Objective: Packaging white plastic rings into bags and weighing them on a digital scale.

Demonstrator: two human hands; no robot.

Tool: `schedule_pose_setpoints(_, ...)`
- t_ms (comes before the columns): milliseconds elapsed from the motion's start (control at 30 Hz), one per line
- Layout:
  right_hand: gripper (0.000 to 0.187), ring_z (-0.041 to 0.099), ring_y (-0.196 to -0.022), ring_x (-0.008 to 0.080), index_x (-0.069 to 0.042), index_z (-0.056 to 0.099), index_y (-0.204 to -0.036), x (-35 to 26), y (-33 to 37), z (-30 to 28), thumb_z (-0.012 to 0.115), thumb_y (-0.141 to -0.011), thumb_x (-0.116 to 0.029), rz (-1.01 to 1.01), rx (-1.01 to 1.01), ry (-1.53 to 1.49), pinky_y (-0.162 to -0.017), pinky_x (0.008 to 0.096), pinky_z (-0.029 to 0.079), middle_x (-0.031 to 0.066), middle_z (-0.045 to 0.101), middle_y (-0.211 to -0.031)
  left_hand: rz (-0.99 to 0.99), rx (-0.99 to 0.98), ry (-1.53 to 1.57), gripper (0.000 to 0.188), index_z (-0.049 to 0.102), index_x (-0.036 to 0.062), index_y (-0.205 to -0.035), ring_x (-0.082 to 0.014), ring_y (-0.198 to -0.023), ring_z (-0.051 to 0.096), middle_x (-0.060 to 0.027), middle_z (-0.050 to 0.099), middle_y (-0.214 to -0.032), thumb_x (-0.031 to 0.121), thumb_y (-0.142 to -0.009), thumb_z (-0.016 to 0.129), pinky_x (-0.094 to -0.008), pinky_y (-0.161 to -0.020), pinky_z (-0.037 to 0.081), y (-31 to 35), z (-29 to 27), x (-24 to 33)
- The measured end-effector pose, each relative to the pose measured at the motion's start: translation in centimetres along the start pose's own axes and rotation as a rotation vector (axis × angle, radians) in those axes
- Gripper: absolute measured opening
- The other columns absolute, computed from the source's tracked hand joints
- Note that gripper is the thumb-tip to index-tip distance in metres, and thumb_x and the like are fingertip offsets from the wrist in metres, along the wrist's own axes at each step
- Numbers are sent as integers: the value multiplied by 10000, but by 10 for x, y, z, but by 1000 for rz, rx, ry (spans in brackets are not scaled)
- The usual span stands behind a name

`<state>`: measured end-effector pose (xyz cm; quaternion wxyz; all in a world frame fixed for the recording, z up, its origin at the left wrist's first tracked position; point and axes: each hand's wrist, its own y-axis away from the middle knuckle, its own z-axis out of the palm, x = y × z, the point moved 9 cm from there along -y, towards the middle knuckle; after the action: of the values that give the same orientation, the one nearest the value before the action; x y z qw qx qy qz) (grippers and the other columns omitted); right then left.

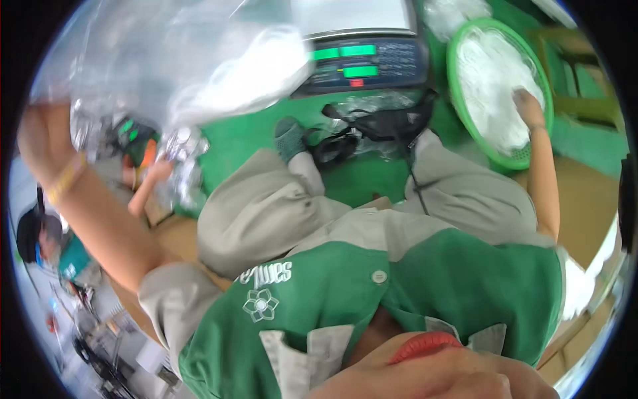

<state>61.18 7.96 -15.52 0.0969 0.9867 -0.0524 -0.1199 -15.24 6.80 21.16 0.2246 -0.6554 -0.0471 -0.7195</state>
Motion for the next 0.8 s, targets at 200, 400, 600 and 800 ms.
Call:
schedule_pose_setpoints(200,252,607,-826,298,-112,635,-926,35,71,-38,531,-798,-302,303,340,-239,-735,363,469,114,646,-904,-341,99,-160,212,574,-22,-1002,-179,-915,575,-96,613,-990,135,-871,517,-275,-808,458,-11,-123,-169)
schedule_pose_setpoints(400,222,610,-787,255,-35,606,-912,59,230,50,586,-775,-208,744,1157,-847,-726,359,467,135,646,-878,-610,227,-740,252,581,18,-959,-180,-750,597,-75,612,-862,222,-814,610,-254,-591,490,-17,-234,-277)
schedule_pose_setpoints(600,372,486,-1118,306,-103,594,-1033,61,218,170,615,-695,-258,1077,295,-564,-945,487,343,129,544,-1159,64,-45,-1480,534,480,-38,-1194,-284,-1036,519,-199,533,-1151,314,-813,606,-356,-912,403,-35,-144,-225)
schedule_pose_setpoints(800,266,589,-953,286,-109,637,-942,19,198,128,582,-748,-283,784,-54,-157,-909,475,366,117,642,-923,-41,-291,-947,432,457,-20,-1237,-205,-1135,459,-153,467,-1262,194,-871,535,-298,-925,364,5,4,-179)
